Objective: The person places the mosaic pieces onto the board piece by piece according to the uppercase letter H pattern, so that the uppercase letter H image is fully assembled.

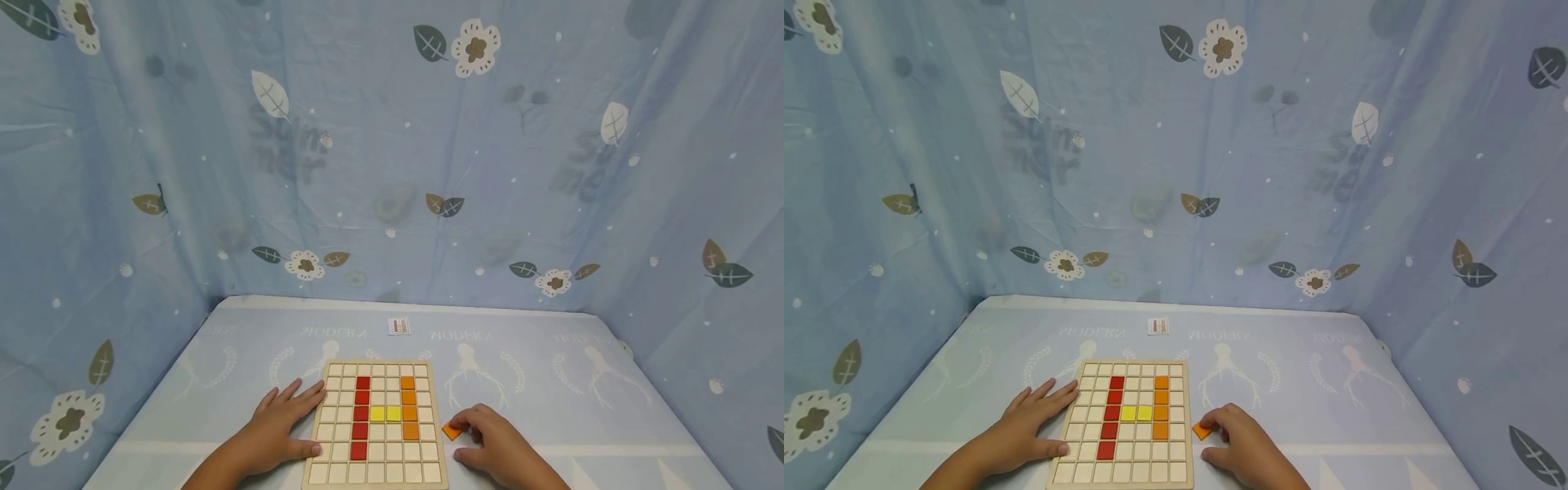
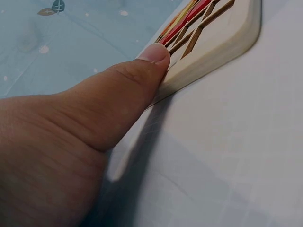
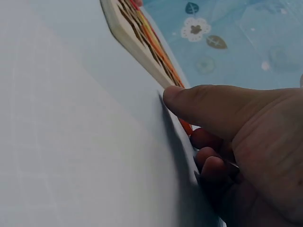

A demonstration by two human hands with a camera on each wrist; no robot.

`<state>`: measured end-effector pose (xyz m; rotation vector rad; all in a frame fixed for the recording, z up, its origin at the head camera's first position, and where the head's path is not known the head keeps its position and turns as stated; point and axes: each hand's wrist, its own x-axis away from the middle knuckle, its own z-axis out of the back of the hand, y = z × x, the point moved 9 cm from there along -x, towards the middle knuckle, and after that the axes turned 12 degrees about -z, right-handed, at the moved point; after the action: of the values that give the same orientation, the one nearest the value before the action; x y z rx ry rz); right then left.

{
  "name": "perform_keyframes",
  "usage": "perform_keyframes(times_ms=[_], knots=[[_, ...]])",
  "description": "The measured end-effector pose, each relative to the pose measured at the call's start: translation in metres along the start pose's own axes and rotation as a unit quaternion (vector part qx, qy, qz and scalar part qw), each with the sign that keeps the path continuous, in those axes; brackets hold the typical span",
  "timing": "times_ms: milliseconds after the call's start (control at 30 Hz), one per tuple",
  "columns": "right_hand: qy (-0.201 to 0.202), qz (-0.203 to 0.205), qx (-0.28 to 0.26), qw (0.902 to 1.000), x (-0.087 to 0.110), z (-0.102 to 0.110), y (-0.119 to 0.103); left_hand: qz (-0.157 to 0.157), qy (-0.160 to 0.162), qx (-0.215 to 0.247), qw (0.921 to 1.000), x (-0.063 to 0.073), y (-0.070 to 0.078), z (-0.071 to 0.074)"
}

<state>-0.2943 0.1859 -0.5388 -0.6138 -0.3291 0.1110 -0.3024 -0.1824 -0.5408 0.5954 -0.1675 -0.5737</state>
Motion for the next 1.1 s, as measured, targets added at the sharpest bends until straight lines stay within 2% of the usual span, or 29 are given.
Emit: perform_keyframes(times_ms=[133, 367, 600, 1100], knots=[[0.014, 0.003, 0.009, 0.9999, -0.0007, -0.0015, -0.0014, -0.001, 0.002, 0.002, 1.0000, 0.0002, 0.0001, 0.0001], [0.013, 0.007, -0.005, 0.9999, 0.0000, -0.0044, -0.0056, 0.006, 0.002, -0.003, 1.0000, 0.0035, -0.0031, 0.0002], [0.039, 0.002, -0.002, 0.9992, 0.0023, -0.0005, -0.0045, -0.003, 0.014, -0.014, 0.9998, 0.0003, 0.0000, 0.0001], [0.035, 0.023, -0.011, 0.9991, 0.0026, -0.0001, -0.0038, 0.005, 0.014, -0.014, 0.9998, 0.0013, 0.0018, 0.0009]])
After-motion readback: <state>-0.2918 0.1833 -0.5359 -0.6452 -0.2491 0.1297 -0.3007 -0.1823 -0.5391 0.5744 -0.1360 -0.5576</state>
